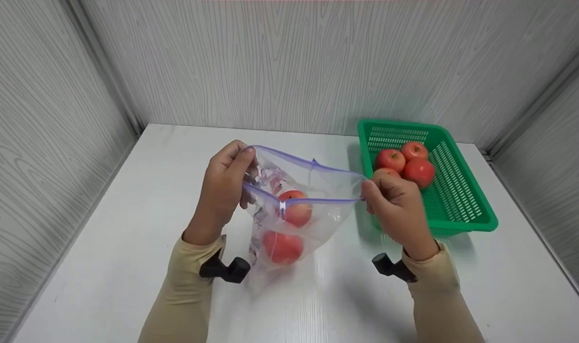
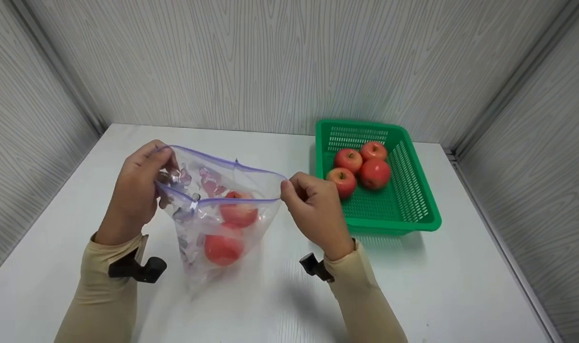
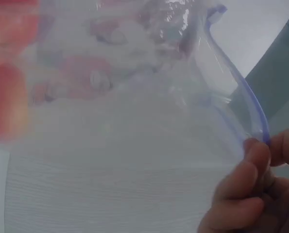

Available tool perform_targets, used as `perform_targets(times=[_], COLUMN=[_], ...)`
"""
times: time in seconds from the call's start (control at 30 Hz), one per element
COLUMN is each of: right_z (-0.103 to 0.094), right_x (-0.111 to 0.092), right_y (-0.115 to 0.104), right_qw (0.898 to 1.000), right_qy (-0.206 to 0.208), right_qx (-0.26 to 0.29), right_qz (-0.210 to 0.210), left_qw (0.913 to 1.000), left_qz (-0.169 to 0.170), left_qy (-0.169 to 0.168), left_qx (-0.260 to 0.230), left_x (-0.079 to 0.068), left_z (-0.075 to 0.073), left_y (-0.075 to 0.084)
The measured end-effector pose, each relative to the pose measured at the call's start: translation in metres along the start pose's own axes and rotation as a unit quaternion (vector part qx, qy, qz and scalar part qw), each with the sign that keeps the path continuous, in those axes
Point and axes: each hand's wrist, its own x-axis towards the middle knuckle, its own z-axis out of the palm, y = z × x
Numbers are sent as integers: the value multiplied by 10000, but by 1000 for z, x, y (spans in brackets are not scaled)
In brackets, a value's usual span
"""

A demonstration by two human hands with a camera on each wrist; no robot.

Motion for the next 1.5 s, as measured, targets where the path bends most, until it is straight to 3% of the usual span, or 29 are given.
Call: perform_targets(times=[0.17,0.3,0.4,0.5,0.67,0.8,0.97,1.1,1.33,1.43,1.5], right_z=[-1,-8,-30,-61,-106,-119,-114,-101,-86,-83,-80], right_x=[5,7,15,33,64,76,80,86,94,93,92], right_y=[9,22,35,48,77,103,124,125,118,114,114], right_qw=[9936,9902,9859,9730,9315,8967,8632,8328,7650,7504,7479], right_qy=[-768,-797,-679,-807,-1542,-2226,-2919,-3507,-4369,-4473,-4466], right_qx=[-391,-548,-935,-1588,-2478,-2920,-3478,-3711,-3808,-3601,-3476], right_qz=[724,1009,1208,1466,2172,2474,2206,2138,2809,3273,3468], left_qw=[9968,9955,9953,9944,9927,9937,9945,9940,9932,9924,9922], left_qz=[-343,-520,-575,-600,-647,-633,-576,-603,-623,-624,-640], left_qy=[-566,-565,-597,-672,-760,-737,-787,-833,-890,-971,-981], left_qx=[449,548,505,557,679,562,386,360,414,416,423], left_x=[-1,-3,-3,-2,0,-1,-3,-5,-4,-3,-4], left_z=[4,6,7,7,4,0,-2,-1,6,10,12], left_y=[1,-1,0,2,5,5,2,2,1,1,1])
